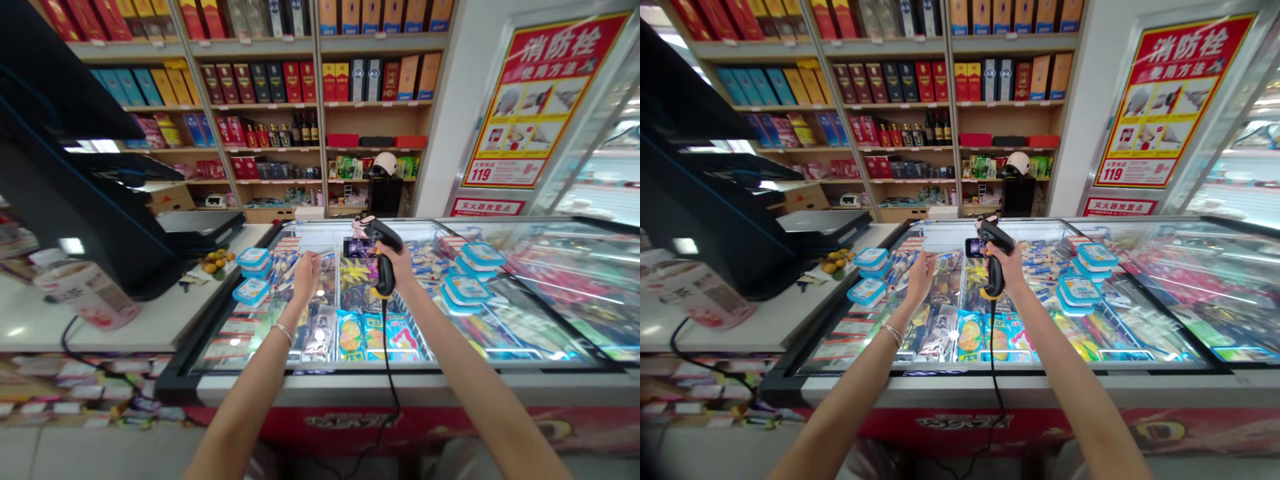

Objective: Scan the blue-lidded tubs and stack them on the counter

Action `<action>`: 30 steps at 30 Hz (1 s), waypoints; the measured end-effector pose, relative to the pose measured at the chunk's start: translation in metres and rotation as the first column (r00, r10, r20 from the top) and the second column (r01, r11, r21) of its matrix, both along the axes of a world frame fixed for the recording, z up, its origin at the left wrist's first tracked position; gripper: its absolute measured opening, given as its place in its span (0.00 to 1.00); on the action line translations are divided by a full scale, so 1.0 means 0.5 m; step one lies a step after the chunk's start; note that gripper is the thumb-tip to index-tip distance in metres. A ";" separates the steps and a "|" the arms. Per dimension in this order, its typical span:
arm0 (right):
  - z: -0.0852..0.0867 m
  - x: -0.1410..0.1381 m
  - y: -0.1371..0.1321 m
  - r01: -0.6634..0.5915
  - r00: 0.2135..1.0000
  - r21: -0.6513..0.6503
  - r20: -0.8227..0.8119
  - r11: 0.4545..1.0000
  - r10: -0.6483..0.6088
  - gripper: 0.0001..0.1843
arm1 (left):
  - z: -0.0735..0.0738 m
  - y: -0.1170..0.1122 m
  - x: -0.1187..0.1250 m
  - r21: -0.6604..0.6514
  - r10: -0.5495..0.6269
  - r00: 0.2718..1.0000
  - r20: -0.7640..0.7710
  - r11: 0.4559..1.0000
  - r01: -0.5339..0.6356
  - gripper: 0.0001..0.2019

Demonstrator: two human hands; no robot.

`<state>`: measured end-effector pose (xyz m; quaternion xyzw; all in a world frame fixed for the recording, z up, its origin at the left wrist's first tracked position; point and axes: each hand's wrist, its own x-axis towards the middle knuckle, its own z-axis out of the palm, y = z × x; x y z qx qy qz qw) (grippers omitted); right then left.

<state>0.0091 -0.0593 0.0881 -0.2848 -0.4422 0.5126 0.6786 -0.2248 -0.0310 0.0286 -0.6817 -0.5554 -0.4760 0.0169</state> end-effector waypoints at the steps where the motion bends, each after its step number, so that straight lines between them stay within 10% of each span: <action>1: -0.019 -0.016 0.008 -0.020 1.000 -0.027 0.007 0.999 0.020 0.23 | -0.002 0.000 -0.009 -0.002 0.008 1.000 0.015 1.000 -0.008 0.09; 9: -0.139 -0.058 0.021 -0.134 0.974 -0.180 0.158 0.974 0.163 0.28 | 0.001 -0.005 -0.023 0.032 0.069 0.997 -0.028 0.997 -0.068 0.10; 30: -0.156 -0.068 0.009 -0.119 0.959 -0.226 0.227 0.967 0.171 0.25 | -0.002 -0.009 -0.029 0.176 0.160 0.955 -0.248 0.977 -0.118 0.14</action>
